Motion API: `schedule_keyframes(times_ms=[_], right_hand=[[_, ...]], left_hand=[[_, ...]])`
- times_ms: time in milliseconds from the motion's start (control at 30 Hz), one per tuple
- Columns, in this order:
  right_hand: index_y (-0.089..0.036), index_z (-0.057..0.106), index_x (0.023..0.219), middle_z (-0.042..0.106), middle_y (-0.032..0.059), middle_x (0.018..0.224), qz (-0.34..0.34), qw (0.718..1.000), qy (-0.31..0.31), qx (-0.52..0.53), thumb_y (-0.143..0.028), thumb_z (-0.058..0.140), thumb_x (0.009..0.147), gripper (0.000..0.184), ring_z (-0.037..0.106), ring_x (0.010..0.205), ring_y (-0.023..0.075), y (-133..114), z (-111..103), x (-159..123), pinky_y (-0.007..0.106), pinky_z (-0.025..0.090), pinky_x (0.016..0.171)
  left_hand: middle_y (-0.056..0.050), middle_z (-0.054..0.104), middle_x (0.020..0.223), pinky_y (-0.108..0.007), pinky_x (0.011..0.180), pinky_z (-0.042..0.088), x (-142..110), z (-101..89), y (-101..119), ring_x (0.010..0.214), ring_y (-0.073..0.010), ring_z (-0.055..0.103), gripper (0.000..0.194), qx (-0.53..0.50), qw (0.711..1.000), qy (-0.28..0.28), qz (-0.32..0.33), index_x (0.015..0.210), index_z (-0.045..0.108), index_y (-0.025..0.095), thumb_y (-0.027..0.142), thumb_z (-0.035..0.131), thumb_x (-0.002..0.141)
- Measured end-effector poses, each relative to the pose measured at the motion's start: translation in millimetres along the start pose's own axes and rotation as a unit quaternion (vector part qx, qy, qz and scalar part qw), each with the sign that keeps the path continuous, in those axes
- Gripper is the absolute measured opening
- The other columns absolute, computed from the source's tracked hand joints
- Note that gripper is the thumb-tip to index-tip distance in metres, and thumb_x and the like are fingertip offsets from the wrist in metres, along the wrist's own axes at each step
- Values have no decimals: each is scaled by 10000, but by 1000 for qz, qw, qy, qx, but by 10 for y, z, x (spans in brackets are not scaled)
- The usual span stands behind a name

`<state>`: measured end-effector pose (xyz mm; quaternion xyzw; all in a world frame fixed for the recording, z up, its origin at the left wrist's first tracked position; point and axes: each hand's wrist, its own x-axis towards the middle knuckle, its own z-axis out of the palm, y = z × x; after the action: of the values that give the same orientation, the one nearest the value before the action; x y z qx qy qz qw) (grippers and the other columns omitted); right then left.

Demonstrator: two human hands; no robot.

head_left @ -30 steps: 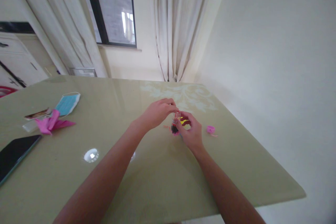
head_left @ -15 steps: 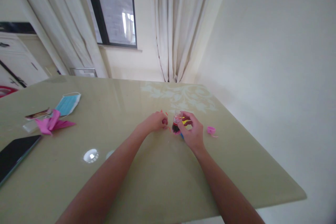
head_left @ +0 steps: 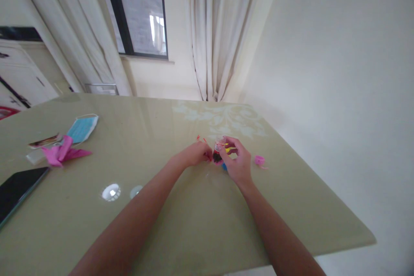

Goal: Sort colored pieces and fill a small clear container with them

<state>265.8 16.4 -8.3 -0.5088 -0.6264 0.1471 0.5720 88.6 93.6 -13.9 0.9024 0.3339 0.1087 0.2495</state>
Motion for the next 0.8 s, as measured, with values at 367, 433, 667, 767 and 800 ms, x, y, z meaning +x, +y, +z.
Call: schedule_keyframes(times_ms=[367, 433, 667, 767, 800], right_hand=[[-211, 714, 1141, 783, 86, 1007, 2, 1000, -16, -3, -407, 727, 905, 308, 722, 858, 223, -24, 0, -6, 352, 588, 722], [-209, 712, 1146, 781, 88, 1017, 2, 1000, -20, -9, -414, 723, 911, 312, 715, 852, 222, -50, 0, -11, 356, 585, 725], [-221, 707, 1146, 774, 86, 1028, -25, 999, -37, -30, -394, 695, 927, 279, 708, 853, 226, -101, -2, -32, 361, 574, 727], [-223, 705, 1144, 774, 80, 1031, -32, 998, -41, -34, -377, 691, 931, 263, 707, 853, 222, -93, -2, -34, 353, 570, 722], [-223, 704, 1142, 775, 78, 1027, -32, 998, -41, -35, -376, 689, 933, 260, 706, 851, 221, -89, -2, -33, 353, 569, 722]], left_hand=[[-52, 740, 883, -283, 782, 510, -71, -358, 250, 830, -185, 674, 200, -41, 971, 233, -33, 1009, 743, 157, 201, 548, 1000], [-46, 750, 929, -276, 819, 515, -112, -485, 356, 877, -180, 686, 174, -68, 957, 282, 25, 964, 768, 176, 211, 600, 984], [-68, 701, 1033, -291, 870, 509, -267, -645, 554, 957, -191, 675, 270, 58, 972, 202, 108, 958, 791, 197, 112, 536, 979], [-63, 695, 1036, -285, 882, 507, -284, -646, 588, 967, -190, 672, 322, 78, 975, 177, 111, 970, 788, 209, 52, 507, 946], [-64, 701, 1037, -286, 885, 509, -283, -648, 594, 965, -192, 676, 328, 81, 975, 173, 111, 980, 788, 211, 45, 508, 938]])
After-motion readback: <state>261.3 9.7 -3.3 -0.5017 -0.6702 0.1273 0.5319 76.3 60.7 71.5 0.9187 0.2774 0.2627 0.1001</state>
